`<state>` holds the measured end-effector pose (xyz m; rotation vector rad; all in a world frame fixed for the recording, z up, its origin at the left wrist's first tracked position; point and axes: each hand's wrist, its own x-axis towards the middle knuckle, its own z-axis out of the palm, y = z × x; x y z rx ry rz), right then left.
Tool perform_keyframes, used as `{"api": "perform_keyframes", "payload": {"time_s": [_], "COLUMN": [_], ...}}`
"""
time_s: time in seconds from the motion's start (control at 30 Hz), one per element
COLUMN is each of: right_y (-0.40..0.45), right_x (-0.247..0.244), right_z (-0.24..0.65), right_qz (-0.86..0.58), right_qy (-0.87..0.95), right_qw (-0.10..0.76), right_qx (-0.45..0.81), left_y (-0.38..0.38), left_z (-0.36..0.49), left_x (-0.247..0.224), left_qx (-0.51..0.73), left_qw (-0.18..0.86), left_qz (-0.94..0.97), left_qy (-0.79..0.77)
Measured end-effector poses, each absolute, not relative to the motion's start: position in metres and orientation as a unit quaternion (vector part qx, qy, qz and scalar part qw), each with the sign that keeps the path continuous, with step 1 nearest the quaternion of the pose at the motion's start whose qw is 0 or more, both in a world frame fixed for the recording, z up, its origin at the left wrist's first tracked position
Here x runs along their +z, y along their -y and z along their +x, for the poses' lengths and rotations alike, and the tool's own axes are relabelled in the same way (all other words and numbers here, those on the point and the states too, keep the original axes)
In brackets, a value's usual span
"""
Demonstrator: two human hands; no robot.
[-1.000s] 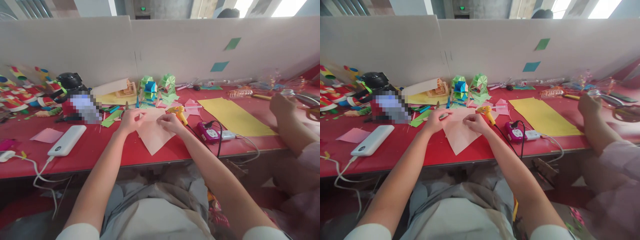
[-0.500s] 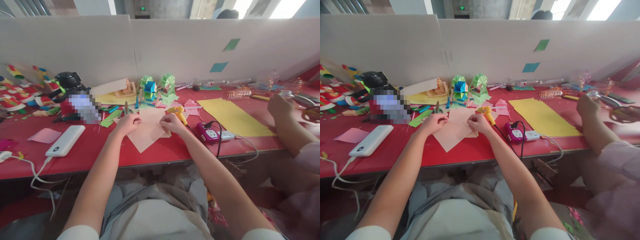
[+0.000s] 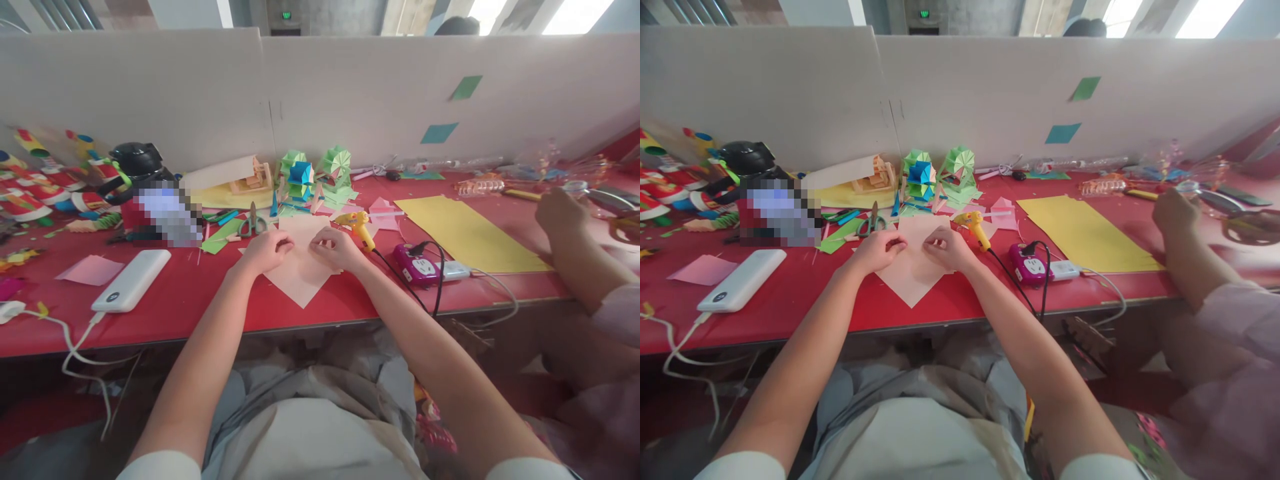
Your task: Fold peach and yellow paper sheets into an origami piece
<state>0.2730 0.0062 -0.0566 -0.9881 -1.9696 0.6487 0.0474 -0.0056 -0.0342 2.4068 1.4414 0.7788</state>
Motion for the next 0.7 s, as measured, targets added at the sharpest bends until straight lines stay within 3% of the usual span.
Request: {"api": "perform_keyframes", "payload": {"time_s": [0.33,0.7], "right_y": [-0.004,-0.008], "right_x": [-0.059,-0.055], "right_z": [0.265,0.283], "right_qz": [-0.336,-0.358], "right_qy": [0.8,0.781], "right_qw": [0.43,0.476], "right_qx": [0.248,0.189], "left_y": [0.006,-0.004], "left_z": [0.065,-0.01], "left_x": [-0.033,-0.026], "left_qx": [0.274,0.244], "left_qw": [0.122,0.175], "left_qz": [0.823,0.717], "left_qy": [-0.482,-0.629]}}
